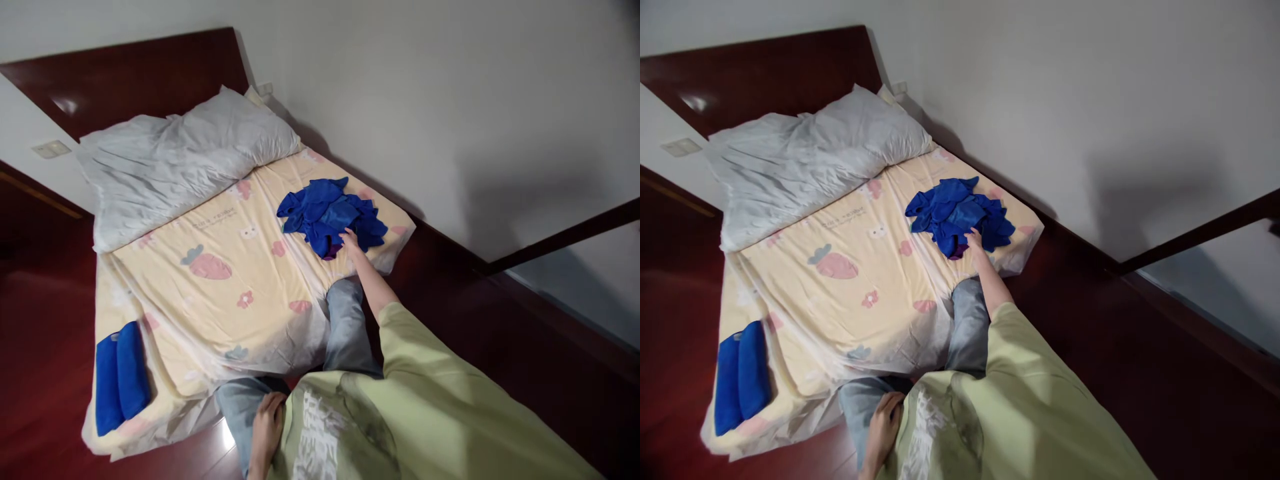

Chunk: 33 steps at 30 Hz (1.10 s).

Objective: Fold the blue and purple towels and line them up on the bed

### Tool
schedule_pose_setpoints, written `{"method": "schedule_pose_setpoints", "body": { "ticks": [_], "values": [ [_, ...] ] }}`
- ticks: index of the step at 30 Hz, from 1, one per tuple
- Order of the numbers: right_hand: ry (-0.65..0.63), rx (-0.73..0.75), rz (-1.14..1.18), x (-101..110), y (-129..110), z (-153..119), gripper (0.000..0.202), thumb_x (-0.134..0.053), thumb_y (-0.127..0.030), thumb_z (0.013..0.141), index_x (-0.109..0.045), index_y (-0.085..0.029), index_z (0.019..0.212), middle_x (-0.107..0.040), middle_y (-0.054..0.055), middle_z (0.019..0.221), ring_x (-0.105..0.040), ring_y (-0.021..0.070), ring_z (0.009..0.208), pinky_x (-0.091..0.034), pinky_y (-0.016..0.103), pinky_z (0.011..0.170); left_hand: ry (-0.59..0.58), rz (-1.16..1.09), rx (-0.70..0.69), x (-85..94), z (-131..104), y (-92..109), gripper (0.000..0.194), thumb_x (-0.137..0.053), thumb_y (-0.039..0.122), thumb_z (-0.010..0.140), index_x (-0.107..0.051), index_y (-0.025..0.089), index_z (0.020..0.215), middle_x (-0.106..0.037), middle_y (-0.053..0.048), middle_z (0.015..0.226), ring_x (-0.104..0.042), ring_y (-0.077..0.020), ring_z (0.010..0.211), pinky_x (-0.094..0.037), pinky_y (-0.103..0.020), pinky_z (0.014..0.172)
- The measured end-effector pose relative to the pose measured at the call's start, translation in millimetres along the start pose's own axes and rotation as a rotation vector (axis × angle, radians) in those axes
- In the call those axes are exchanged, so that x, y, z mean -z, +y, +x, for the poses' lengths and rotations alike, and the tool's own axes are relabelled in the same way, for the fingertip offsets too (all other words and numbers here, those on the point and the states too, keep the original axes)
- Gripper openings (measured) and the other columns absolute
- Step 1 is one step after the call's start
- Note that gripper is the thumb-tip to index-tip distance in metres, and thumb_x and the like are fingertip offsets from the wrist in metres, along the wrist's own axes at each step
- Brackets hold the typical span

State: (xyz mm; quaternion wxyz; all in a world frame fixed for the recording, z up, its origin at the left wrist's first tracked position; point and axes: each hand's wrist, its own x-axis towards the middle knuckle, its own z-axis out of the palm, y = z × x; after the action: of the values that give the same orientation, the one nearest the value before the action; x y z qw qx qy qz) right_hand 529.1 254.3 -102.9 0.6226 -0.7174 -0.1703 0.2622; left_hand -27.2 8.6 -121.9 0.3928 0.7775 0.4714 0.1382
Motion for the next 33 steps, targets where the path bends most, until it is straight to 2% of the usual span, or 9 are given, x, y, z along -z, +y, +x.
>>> {"method": "schedule_pose_setpoints", "body": {
  "ticks": [4, 10, 14, 17, 20, 23, 25, 29, 33],
  "values": [
    [-0.027, -0.138, 0.079, -3.9, -9.4, 2.7, 0.048, -0.057, -0.024, 0.075, -0.064, -0.027, 0.122, -0.071, 0.003, 0.114, -0.068, 0.0168, 0.102, -0.056, 0.040, 0.098, 0.098, 0.066, 0.017, 10.9, 1.4, -10.4, 0.042, -0.039, 0.034, 0.088, -0.081, 0.041, 0.093, -0.077, -0.013, 0.099, -0.076, -0.0366, 0.093, -0.064, -0.054, 0.082],
    [-0.096, -0.195, 0.112, -5.1, -26.5, 5.6, 0.048, -0.058, -0.018, 0.072, -0.066, -0.024, 0.119, -0.069, 0.006, 0.129, -0.067, 0.0155, 0.107, -0.054, 0.040, 0.101, 0.084, 0.061, -0.020, 1.0, 10.0, -2.3, 0.043, -0.041, 0.032, 0.088, -0.082, 0.044, 0.096, -0.077, -0.012, 0.100, -0.076, -0.0359, 0.093, -0.065, -0.053, 0.081],
    [-0.074, -0.110, 0.128, 3.1, -54.2, 23.2, 0.054, -0.057, -0.017, 0.071, -0.067, -0.024, 0.124, -0.066, 0.007, 0.140, -0.066, 0.0159, 0.114, -0.054, 0.039, 0.102, 0.077, 0.087, -0.052, 0.1, 10.6, 1.0, 0.045, -0.041, 0.029, 0.087, -0.082, 0.045, 0.098, -0.077, -0.011, 0.100, -0.077, -0.0358, 0.091, -0.066, -0.053, 0.078],
    [-0.084, 0.065, 0.132, 13.2, -94.3, 48.1, 0.056, -0.057, -0.022, 0.074, -0.067, -0.023, 0.130, -0.069, 0.008, 0.136, -0.066, 0.0167, 0.115, -0.053, 0.041, 0.105, 0.141, 0.127, -0.082, 0.5, 9.7, -1.1, 0.045, -0.043, 0.027, 0.086, -0.083, 0.043, 0.097, -0.077, -0.011, 0.097, -0.077, -0.0355, 0.088, -0.067, -0.050, 0.075],
    [-0.153, 0.293, 0.130, 23.0, -150.6, 76.4, 0.055, -0.060, -0.031, 0.080, -0.065, -0.023, 0.134, -0.066, 0.009, 0.140, -0.062, 0.0178, 0.125, -0.049, 0.045, 0.112, 0.200, 0.143, -0.122, -0.4, 9.6, -1.7, 0.045, -0.043, 0.025, 0.083, -0.083, 0.042, 0.094, -0.077, -0.011, 0.093, -0.077, -0.0345, 0.083, -0.067, -0.047, 0.070],
    [-0.228, 0.532, 0.140, 29.4, -212.9, 97.7, 0.055, -0.061, -0.036, 0.087, -0.060, -0.025, 0.141, -0.059, 0.009, 0.150, -0.054, 0.0176, 0.138, -0.040, 0.050, 0.119, 0.152, 0.117, -0.101, 1.6, 9.8, 0.0, 0.045, -0.042, 0.027, 0.084, -0.082, 0.045, 0.095, -0.078, -0.008, 0.096, -0.077, -0.0340, 0.087, -0.067, -0.049, 0.075],
    [-0.264, 0.641, 0.135, 30.9, -250.9, 105.0, 0.055, -0.059, -0.037, 0.092, -0.057, -0.021, 0.144, -0.054, 0.012, 0.156, -0.050, 0.0175, 0.144, -0.035, 0.052, 0.122, 0.119, 0.086, -0.070, 4.0, 9.8, 0.5, 0.044, -0.042, 0.028, 0.083, -0.081, 0.046, 0.095, -0.078, -0.006, 0.099, -0.077, -0.0342, 0.092, -0.067, -0.051, 0.080],
    [-0.331, 0.806, 0.122, 30.9, -312.0, 109.3, 0.053, -0.059, -0.036, 0.098, -0.054, -0.020, 0.148, -0.050, 0.011, 0.159, -0.039, 0.0187, 0.154, -0.032, 0.050, 0.125, 0.153, 0.048, -0.054, 4.0, 9.7, -4.1, 0.038, -0.045, 0.030, 0.084, -0.080, 0.043, 0.094, -0.078, -0.006, 0.100, -0.077, -0.0343, 0.093, -0.066, -0.051, 0.080],
    [-0.291, 0.874, 0.152, 36.9, -367.9, 107.9, 0.061, -0.057, -0.023, 0.099, -0.040, -0.013, 0.157, -0.036, 0.012, 0.168, -0.034, 0.0143, 0.156, -0.023, 0.043, 0.130, 0.231, 0.042, -0.100, -1.6, 10.4, -12.5, 0.036, -0.047, 0.030, 0.081, -0.080, 0.040, 0.092, -0.078, -0.011, 0.098, -0.077, -0.0343, 0.088, -0.067, -0.049, 0.075]
  ]
}}
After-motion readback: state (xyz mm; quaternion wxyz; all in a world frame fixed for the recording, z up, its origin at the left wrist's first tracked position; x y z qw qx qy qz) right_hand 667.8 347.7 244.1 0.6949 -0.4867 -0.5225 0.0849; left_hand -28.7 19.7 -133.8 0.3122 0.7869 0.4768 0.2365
